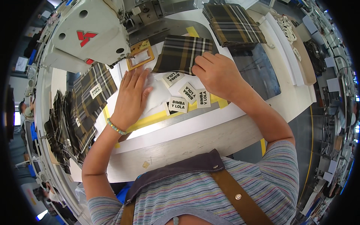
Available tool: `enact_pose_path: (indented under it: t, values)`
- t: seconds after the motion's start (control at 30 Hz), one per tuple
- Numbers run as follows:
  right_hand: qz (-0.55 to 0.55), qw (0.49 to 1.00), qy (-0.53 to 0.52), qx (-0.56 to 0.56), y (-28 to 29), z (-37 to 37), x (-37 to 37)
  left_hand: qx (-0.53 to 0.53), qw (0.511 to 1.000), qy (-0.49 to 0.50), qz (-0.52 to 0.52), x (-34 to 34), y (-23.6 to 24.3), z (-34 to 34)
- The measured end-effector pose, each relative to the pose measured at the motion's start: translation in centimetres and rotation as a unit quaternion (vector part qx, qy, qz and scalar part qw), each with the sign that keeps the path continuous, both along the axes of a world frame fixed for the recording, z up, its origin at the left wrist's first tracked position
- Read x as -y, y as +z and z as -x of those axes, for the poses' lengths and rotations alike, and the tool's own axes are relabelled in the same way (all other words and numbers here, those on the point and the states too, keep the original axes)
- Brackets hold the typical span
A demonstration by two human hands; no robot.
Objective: The person is sewing brand labels onto plaid fabric pieces using an industrial sewing machine. They repeatedly pick up a fabric piece, place a label on it, and guide it through the machine to stitch the label in place. The finished pieces are stacked on the table.
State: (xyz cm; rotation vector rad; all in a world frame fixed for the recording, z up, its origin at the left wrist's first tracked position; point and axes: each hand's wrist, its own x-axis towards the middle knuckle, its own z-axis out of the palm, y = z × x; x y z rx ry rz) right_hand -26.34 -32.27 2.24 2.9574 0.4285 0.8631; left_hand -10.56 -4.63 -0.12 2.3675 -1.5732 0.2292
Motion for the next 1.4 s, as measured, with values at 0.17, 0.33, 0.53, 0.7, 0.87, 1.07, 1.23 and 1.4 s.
enact_pose_path:
  t: [0.17, 0.33, 0.53, 0.7, 0.87, 1.07, 1.23, 1.4]
  values:
    - [-0.001, 1.0, 0.0, -0.004, -0.2, 0.1, 0.1, -0.023, 0.999, -0.022, -0.022, 0.1, 0.5, 0.1]
    - [-0.008, 1.0, 0.004, -0.003, -0.2, 0.0, -0.1, -0.053, 0.998, -0.008, -0.031, 0.1, 0.2, 0.0]
    - [-0.005, 1.0, 0.003, -0.01, -0.5, 0.0, 0.1, -0.056, 0.998, 0.001, -0.036, 0.4, -0.3, -0.4]
    - [-0.012, 1.0, 0.003, -0.009, -0.4, 0.0, -0.1, 0.008, 1.0, 0.004, -0.008, 0.6, 0.0, 0.0]
    - [-0.01, 1.0, 0.002, -0.008, -0.3, 0.1, -0.2, 0.119, 0.988, -0.053, 0.081, 1.6, 0.9, 0.9]
    - [-0.003, 1.0, 0.002, 0.001, 0.1, 0.3, -0.3, 0.221, 0.962, -0.156, 0.041, 3.2, 1.6, -0.2]
    - [0.042, 0.999, 0.026, 0.009, 0.1, 0.4, 0.0, 0.273, 0.945, -0.168, 0.071, 2.9, 1.0, -1.2]
    - [0.101, 0.993, 0.046, 0.023, 0.5, -2.1, 0.4, 0.178, 0.97, -0.146, 0.077, 1.7, 1.0, -2.1]
